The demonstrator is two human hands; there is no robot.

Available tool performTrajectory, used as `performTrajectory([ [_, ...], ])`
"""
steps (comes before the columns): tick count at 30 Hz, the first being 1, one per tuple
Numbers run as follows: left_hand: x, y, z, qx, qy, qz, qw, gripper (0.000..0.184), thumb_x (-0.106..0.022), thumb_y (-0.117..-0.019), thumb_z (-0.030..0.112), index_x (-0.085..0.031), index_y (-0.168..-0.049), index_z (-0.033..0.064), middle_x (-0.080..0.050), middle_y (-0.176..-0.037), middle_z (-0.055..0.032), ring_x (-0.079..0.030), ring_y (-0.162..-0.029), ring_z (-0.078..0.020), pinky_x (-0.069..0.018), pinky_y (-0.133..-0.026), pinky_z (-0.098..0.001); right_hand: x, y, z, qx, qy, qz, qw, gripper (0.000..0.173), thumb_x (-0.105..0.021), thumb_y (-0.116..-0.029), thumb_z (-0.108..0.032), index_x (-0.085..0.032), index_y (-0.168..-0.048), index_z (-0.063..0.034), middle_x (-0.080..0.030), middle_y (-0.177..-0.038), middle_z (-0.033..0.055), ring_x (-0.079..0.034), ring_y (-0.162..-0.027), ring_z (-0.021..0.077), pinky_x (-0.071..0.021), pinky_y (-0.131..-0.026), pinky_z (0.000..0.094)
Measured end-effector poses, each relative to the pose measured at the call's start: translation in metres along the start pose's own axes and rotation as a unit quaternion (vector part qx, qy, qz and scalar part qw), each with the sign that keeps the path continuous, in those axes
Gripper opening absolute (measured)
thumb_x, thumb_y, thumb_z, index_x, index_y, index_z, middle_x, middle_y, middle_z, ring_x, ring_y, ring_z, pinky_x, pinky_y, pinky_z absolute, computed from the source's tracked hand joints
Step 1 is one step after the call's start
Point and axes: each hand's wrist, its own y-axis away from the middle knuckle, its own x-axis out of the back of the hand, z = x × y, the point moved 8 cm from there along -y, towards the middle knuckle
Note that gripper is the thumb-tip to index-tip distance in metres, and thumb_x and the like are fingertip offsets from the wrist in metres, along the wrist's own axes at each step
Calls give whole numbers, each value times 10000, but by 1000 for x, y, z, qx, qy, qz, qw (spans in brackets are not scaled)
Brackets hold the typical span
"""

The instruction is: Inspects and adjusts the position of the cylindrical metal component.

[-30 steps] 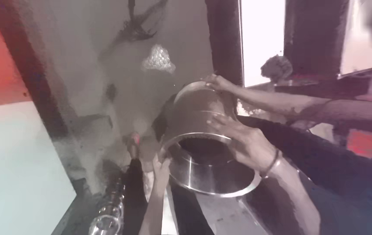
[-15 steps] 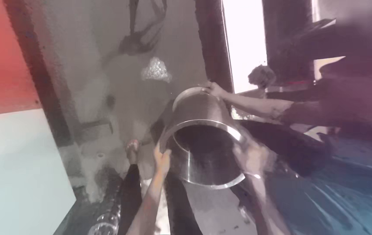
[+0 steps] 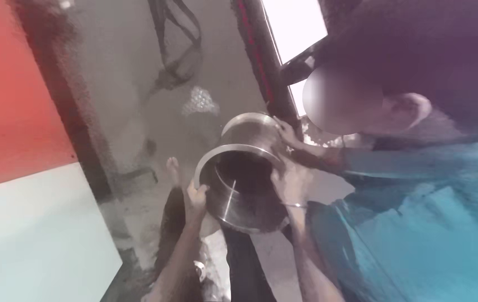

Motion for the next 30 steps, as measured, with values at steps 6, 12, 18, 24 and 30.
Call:
performTrajectory([
  [6, 28, -19, -15, 33, 42, -10, 999, 401, -612, -802, 68, -616, -1189, -39, -676, -841, -51, -660, -698, -87, -582, -648, -286, -11, -8, -51, 97, -34, -21, 994, 460, -659, -869, -79, -718, -1316, -169, -765, -1136, 130, -740, -746, 385, -559, -571, 574],
  [12, 24, -11, -28, 175, 157, 49, 971, 279, -546, -911, -47, -548, -1189, -18, -647, -823, -95, -656, -651, -151, -590, -579, -346, -21, -40, -105, 175, 14, -92, 980, 468, -640, -897, -73, -696, -1345, -198, -726, -1265, 103, -752, -889, 367, -595, -674, 553],
  [18, 13, 1, -26, 214, 200, 105, 950, 432, -582, -927, -18, -513, -1351, 21, -637, -1086, -187, -656, -868, -253, -579, -708, -444, -31, -82, -149, 221, 64, -162, 960, 479, -672, -883, -120, -698, -1338, -268, -696, -1330, 73, -726, -983, 397, -562, -728, 626],
  [24, 37, -58, 30, 103, 27, -174, 979, 937, -736, -930, 316, -166, -1617, 31, -403, -1577, -213, -483, -1405, -245, -450, -1142, -406, -25, -118, -183, 245, 79, -247, 934, 496, -656, -900, -92, -668, -1377, -227, -696, -1308, 130, -701, -1045, 425, -536, -830, 637],
  [30, -20, -149, 145, -168, 19, -353, 920, 796, -718, -912, 216, -339, -1575, -8, -358, -1640, -150, -354, -1512, -208, -339, -1235, -367, -28, -141, -193, 273, 90, -275, 917, 498, -627, -915, -96, -653, -1390, -244, -687, -1331, 109, -702, -1060, 406, -539, -829, 641],
])
